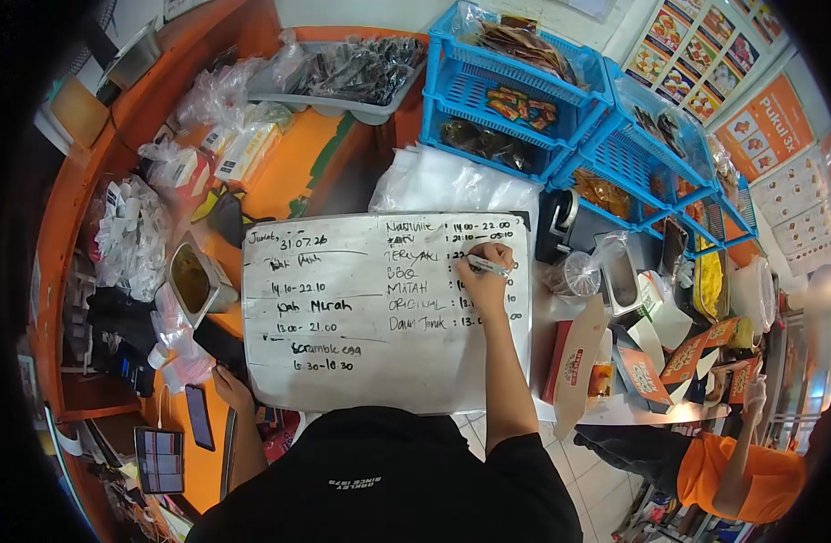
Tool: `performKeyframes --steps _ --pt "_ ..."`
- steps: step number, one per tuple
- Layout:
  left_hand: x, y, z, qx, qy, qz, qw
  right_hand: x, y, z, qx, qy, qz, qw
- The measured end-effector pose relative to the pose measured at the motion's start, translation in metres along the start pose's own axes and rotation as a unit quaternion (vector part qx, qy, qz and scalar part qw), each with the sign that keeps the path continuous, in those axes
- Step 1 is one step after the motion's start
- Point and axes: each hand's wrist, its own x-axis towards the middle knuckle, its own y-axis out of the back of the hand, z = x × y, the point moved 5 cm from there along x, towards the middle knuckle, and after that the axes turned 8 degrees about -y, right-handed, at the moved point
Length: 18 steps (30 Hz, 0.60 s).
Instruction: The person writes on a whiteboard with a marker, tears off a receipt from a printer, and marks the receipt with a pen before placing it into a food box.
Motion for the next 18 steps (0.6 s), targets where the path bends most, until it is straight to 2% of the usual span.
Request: performKeyframes --steps 3,7,9,16,18 --pt "0.001 0.000 0.002 -0.021 0.011 0.004 1.000 0.002 0.003 0.006 0.051 -0.034 0.016 0.998" --pt "0.000 -0.001 -0.004 -0.004 0.003 0.002 1.000 0.002 0.002 0.009 0.022 -0.012 0.016 1.000" --pt "0.001 0.000 -0.001 -0.003 0.009 -0.003 1.000 0.002 0.004 0.009 0.058 -0.034 0.006 0.998" --pt "0.000 0.000 -0.002 -0.002 0.009 -0.001 1.000 0.004 0.007 0.012 0.052 -0.021 0.031 0.998" --pt "0.001 -0.001 -0.005 0.001 0.015 -0.007 1.000 0.005 0.006 0.012 0.023 -0.013 0.004 1.000"
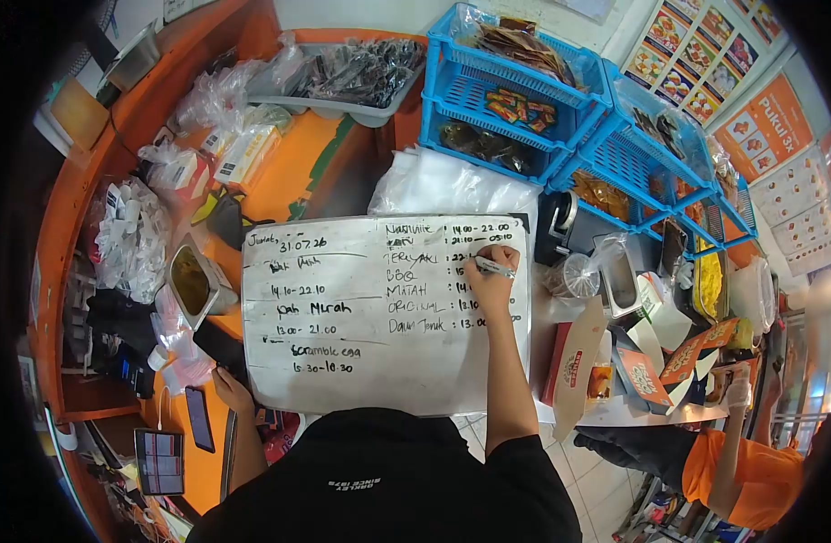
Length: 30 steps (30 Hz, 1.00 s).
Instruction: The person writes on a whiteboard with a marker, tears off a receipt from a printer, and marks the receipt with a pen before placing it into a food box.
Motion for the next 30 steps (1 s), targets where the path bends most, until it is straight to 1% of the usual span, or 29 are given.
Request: performKeyframes --steps 1,3,6,8,11,16,19,21,22,23,25,26,28,30 --pt "0.000 0.000 0.000 -0.002 -0.013 0.008 1.000 0.001 0.000 0.001 0.000 0.000 0.000 1.000" --pt "-0.001 0.001 0.005 -0.005 -0.024 0.016 1.000 0.002 0.002 0.003 0.021 -0.010 0.030 0.999" --pt "-0.001 0.002 0.010 -0.005 0.004 0.010 1.000 0.002 0.003 0.000 0.002 -0.010 0.002 1.000" --pt "-0.001 0.002 0.012 0.011 -0.033 0.024 0.999 0.003 0.003 0.001 0.000 -0.006 0.013 1.000" --pt "0.000 0.004 0.020 0.018 -0.052 0.020 0.998 0.003 0.009 -0.002 0.004 -0.002 0.020 1.000" --pt "-0.001 0.003 0.020 0.015 -0.044 0.019 0.999 0.004 0.013 0.006 0.002 -0.003 0.029 1.000" --pt "0.000 0.003 0.017 0.022 -0.038 0.013 0.999 0.007 0.020 0.011 -0.032 0.007 0.055 0.998" --pt "0.000 0.003 0.015 0.027 -0.037 0.008 0.999 0.008 0.029 0.014 -0.018 -0.022 0.088 0.996" --pt "0.000 0.003 0.014 0.025 -0.033 0.011 0.999 0.007 0.032 0.012 -0.002 -0.051 0.088 0.995" --pt "0.000 0.002 0.013 0.023 -0.030 0.012 0.999 0.006 0.031 0.012 -0.003 -0.052 0.089 0.995" --pt "-0.001 0.001 0.012 0.024 -0.037 0.018 0.999 0.003 0.026 0.006 0.016 -0.020 0.054 0.998" --pt "-0.001 0.002 0.013 0.027 -0.043 0.024 0.998 0.000 0.023 0.003 0.016 -0.021 0.054 0.998" --pt "0.000 0.002 0.016 0.027 -0.038 0.020 0.999 -0.006 0.013 -0.008 0.053 -0.013 0.013 0.998" --pt "0.000 0.002 0.019 0.027 -0.034 0.016 0.999 -0.011 0.005 -0.011 0.042 -0.010 0.000 0.999"
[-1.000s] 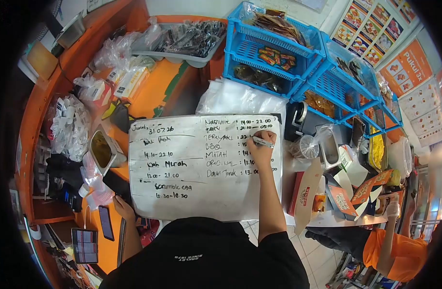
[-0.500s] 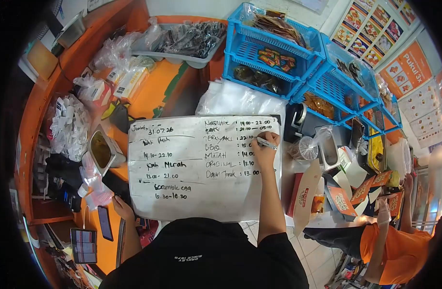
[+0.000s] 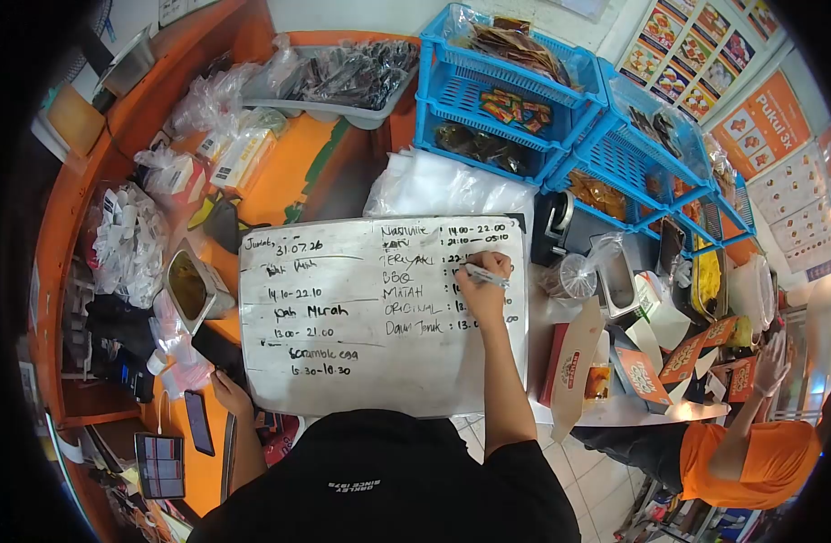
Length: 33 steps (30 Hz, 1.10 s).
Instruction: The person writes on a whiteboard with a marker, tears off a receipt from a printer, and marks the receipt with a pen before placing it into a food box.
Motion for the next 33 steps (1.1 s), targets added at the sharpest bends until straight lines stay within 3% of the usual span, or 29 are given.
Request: performKeyframes --steps 11,17,26,31,33 --pt "-0.001 0.000 -0.002 0.013 -0.004 -0.002 1.000 0.003 0.005 -0.004 -0.025 -0.014 0.015 0.999" --pt "-0.001 -0.002 -0.007 -0.001 -0.013 0.007 1.000 0.032 0.037 0.036 -0.002 -0.030 0.050 0.998" --pt "0.000 0.000 0.003 0.002 -0.022 0.017 1.000 0.033 0.031 0.040 -0.002 -0.021 0.006 1.000" --pt "0.000 0.002 0.009 -0.002 -0.042 0.045 0.998 0.032 0.027 0.038 -0.072 0.013 -0.004 0.997" --pt "0.000 0.001 0.007 -0.002 -0.027 0.017 0.999 0.033 0.027 0.038 -0.062 0.008 0.006 0.998"
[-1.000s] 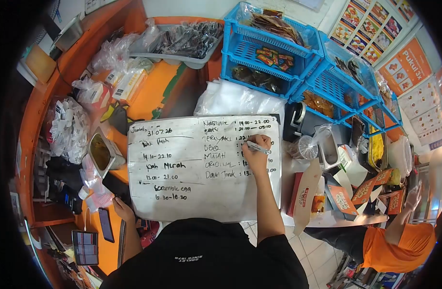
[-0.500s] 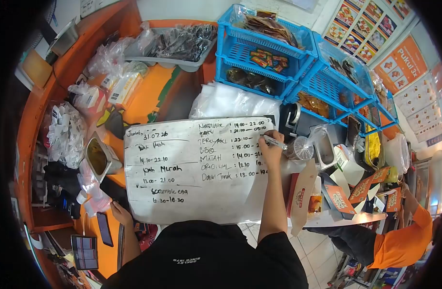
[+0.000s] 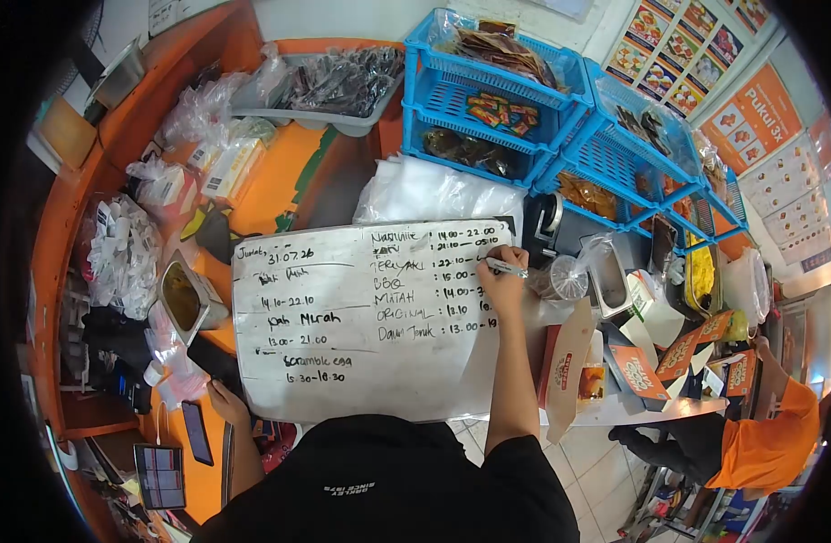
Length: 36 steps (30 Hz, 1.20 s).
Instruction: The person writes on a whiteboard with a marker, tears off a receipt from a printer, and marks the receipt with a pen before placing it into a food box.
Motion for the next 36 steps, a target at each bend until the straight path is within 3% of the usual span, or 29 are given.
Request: performKeyframes --steps 36 --pt "0.000 -0.001 -0.002 0.010 -0.009 0.008 1.000 0.001 0.016 0.004 -0.003 -0.014 0.046 0.999"
